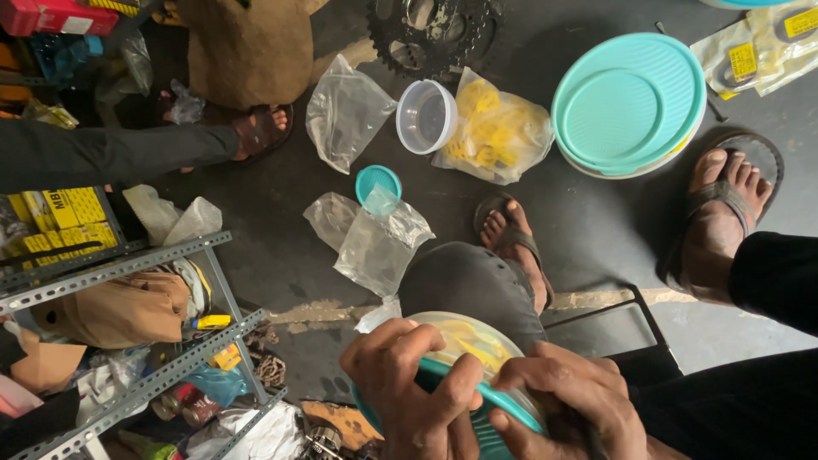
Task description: Mark the lids of several teal and white plastic containers using a permanent black marker.
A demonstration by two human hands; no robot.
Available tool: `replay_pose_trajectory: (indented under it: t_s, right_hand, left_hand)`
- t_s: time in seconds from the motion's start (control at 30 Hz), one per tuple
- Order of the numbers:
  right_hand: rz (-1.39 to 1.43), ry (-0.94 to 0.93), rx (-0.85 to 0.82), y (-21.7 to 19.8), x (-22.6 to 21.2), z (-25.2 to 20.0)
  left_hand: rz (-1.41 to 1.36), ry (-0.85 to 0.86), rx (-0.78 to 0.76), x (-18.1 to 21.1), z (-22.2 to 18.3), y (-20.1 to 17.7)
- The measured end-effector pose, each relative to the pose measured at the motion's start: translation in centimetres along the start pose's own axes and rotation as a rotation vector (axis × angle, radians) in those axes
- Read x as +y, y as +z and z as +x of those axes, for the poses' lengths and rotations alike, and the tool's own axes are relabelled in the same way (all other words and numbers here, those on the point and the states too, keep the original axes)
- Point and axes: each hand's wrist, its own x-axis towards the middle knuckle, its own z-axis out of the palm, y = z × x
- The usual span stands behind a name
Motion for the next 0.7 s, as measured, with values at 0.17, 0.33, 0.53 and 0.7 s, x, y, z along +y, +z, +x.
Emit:
replay_pose_trajectory:
  t_s: [0.17, 0.33, 0.53, 0.7]
  right_hand:
    - [0.023, 0.013, -0.092, -0.9, -0.3, 0.7]
    - [0.004, 0.075, -0.119, -0.8, 0.3, 0.0]
    - [-0.165, -0.102, 0.043, -0.6, -0.3, 0.6]
    - [-0.048, -0.044, -0.094, -1.2, -0.3, 0.9]
  left_hand:
    - [0.01, 0.003, -0.027, 0.1, -0.1, 0.1]
    - [0.013, 0.02, 0.006, 0.4, 0.4, 0.5]
    - [-0.001, 0.021, -0.022, 0.7, 0.6, 0.4]
    - [0.014, 0.016, -0.01, 0.5, 0.2, 0.4]
